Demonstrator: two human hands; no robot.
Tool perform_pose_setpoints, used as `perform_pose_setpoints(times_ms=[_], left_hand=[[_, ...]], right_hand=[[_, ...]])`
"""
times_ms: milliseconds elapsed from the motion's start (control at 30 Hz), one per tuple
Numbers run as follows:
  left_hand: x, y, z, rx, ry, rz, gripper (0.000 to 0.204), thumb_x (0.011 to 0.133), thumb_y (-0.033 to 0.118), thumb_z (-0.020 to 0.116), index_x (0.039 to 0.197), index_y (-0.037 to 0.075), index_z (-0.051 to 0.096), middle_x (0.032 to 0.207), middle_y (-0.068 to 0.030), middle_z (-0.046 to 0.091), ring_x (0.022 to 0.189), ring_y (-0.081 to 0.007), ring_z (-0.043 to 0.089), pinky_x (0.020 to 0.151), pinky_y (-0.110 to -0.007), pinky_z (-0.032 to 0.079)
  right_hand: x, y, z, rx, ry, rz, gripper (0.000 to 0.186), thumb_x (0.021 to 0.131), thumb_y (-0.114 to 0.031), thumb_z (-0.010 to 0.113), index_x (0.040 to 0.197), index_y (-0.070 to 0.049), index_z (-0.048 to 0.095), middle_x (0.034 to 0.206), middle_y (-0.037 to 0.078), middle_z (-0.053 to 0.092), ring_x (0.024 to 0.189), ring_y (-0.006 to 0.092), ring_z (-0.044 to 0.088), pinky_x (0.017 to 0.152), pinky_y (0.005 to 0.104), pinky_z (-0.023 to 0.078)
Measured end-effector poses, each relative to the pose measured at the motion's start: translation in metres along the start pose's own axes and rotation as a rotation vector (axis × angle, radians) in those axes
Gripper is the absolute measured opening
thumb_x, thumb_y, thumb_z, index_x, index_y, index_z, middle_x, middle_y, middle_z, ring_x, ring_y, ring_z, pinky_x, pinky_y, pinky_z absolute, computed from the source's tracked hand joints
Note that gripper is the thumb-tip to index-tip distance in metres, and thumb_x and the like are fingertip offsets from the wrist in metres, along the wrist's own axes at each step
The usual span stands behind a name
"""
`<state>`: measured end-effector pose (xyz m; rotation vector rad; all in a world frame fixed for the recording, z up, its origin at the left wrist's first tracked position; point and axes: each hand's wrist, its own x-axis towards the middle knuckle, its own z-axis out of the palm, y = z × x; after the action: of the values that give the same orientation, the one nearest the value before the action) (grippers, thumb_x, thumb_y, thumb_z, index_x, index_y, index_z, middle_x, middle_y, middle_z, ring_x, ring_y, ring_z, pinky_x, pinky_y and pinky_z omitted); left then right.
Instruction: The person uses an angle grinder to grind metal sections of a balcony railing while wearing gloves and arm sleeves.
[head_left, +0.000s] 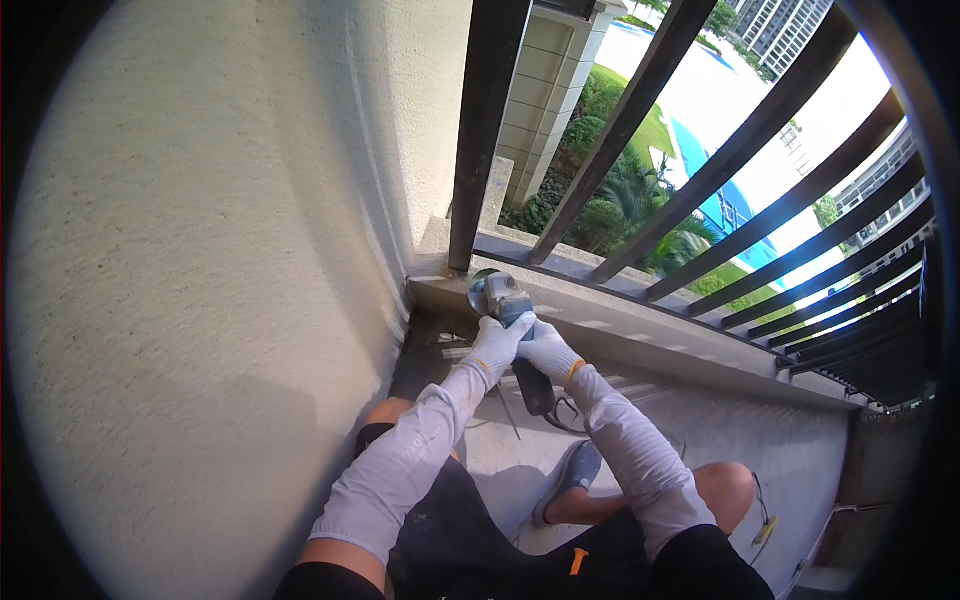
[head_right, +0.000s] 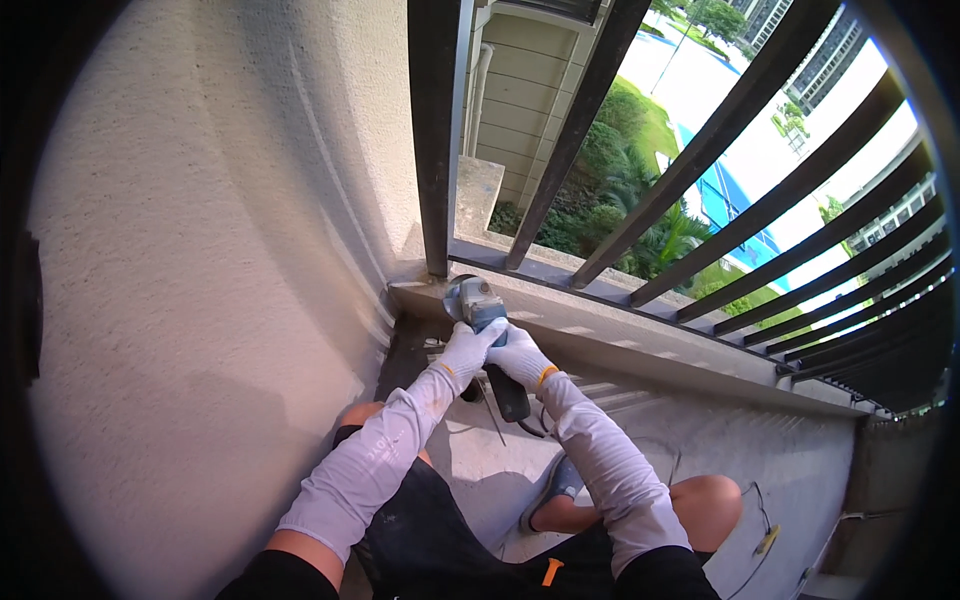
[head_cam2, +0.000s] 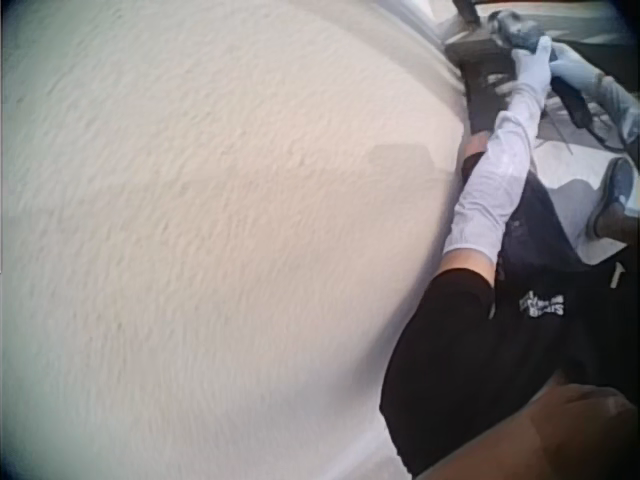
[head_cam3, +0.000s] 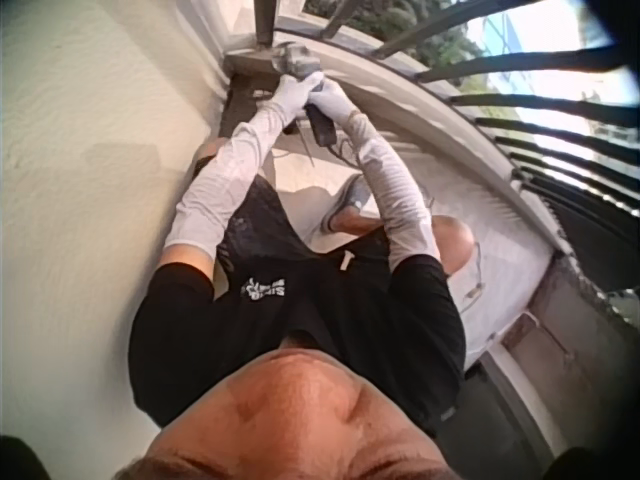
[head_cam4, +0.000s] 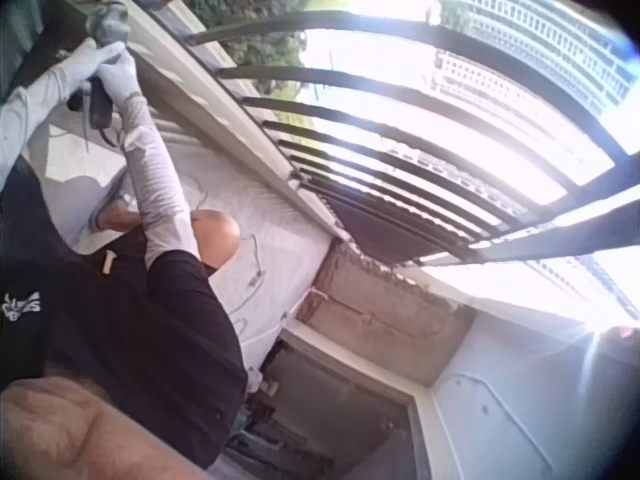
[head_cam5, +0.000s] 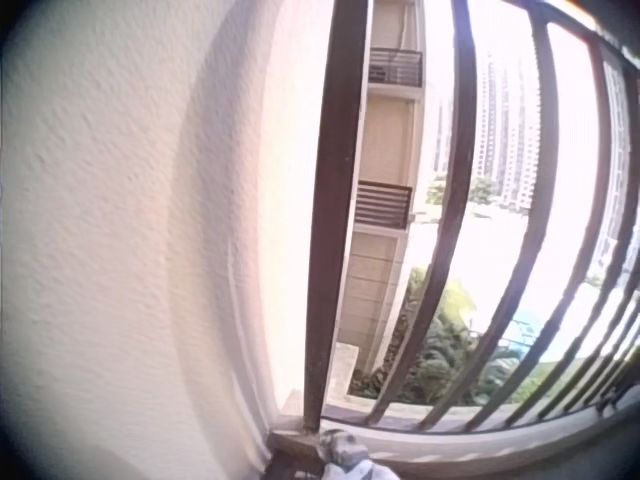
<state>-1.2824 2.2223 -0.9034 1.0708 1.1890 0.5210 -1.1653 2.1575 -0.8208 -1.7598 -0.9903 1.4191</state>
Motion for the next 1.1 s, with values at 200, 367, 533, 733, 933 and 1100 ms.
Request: perform_pose_setpoints(times_ms=[200, 367, 533, 733, 933, 1100], left_hand=[[-0.077, 0.033, 0.027, 0.202, -0.095, 0.059, 0.086, 0.102, 0.073, 0.064, 0.138, -0.004, 0.050, 0.134, -0.0386, 0.068, 0.125, -0.0497, 0.070, 0.108, -0.048, 0.053], [-0.134, 0.008, 0.043, 0.079, -0.093, 0.230, 0.088, 0.101, 0.079, 0.063, 0.143, 0.003, 0.050, 0.131, -0.0237, 0.071, 0.120, -0.0357, 0.072, 0.104, -0.046, 0.055], [-0.177, 0.007, 0.057, -0.184, -0.315, 0.105, 0.096, 0.086, 0.047, 0.098, 0.148, -0.002, 0.044, 0.134, -0.0126, 0.064, 0.120, -0.0246, 0.066, 0.102, -0.039, 0.058], [-0.183, 0.080, 0.049, 0.096, -0.266, 0.220, 0.077, 0.084, 0.035, 0.095, 0.141, -0.005, 0.061, 0.119, -0.0185, 0.076, 0.105, -0.0246, 0.077, 0.092, -0.039, 0.063], [-0.146, 0.135, 0.047, 0.043, -0.292, 0.083, 0.054, 0.086, 0.029, 0.088, 0.121, -0.003, 0.061, 0.086, -0.0108, 0.074, 0.059, -0.0186, 0.071, 0.057, -0.037, 0.059], [-0.096, 0.153, 0.042, 0.161, -0.229, 0.372, 0.049, 0.082, 0.026, 0.087, 0.114, -0.003, 0.064, 0.083, -0.0104, 0.073, 0.060, -0.0188, 0.069, 0.056, -0.035, 0.057]], right_hand=[[-0.050, 0.031, -0.006, 0.091, 0.393, -0.171, 0.048, 0.094, -0.031, 0.086, 0.127, 0.002, 0.074, 0.110, 0.011, 0.081, 0.096, 0.0156, 0.074, 0.088, 0.0354, 0.060], [-0.097, 0.033, -0.020, 0.189, 0.498, -0.112, 0.033, 0.098, -0.025, 0.081, 0.115, 0.003, 0.078, 0.099, 0.010, 0.081, 0.089, 0.0155, 0.073, 0.084, 0.0349, 0.059], [-0.126, 0.013, -0.025, 0.813, 0.243, -0.118, 0.024, 0.101, -0.019, 0.076, 0.117, -0.002, 0.068, 0.095, 0.010, 0.074, 0.080, 0.0213, 0.072, 0.077, 0.0363, 0.062], [-0.105, -0.025, -0.060, 0.926, 0.073, -0.155, 0.039, 0.099, -0.017, 0.078, 0.131, -0.002, 0.061, 0.104, 0.014, 0.072, 0.092, 0.0292, 0.075, 0.088, 0.0488, 0.066], [-0.072, -0.062, -0.087, 0.841, 0.078, -0.145, 0.043, 0.106, -0.035, 0.078, 0.131, -0.002, 0.069, 0.114, 0.010, 0.078, 0.105, 0.0204, 0.075, 0.098, 0.0364, 0.062], [-0.078, -0.053, -0.154, 0.340, 0.486, -0.090, 0.064, 0.113, -0.061, 0.058, 0.121, -0.001, 0.074, 0.107, 0.015, 0.078, 0.091, 0.0180, 0.076, 0.079, 0.0334, 0.063]])
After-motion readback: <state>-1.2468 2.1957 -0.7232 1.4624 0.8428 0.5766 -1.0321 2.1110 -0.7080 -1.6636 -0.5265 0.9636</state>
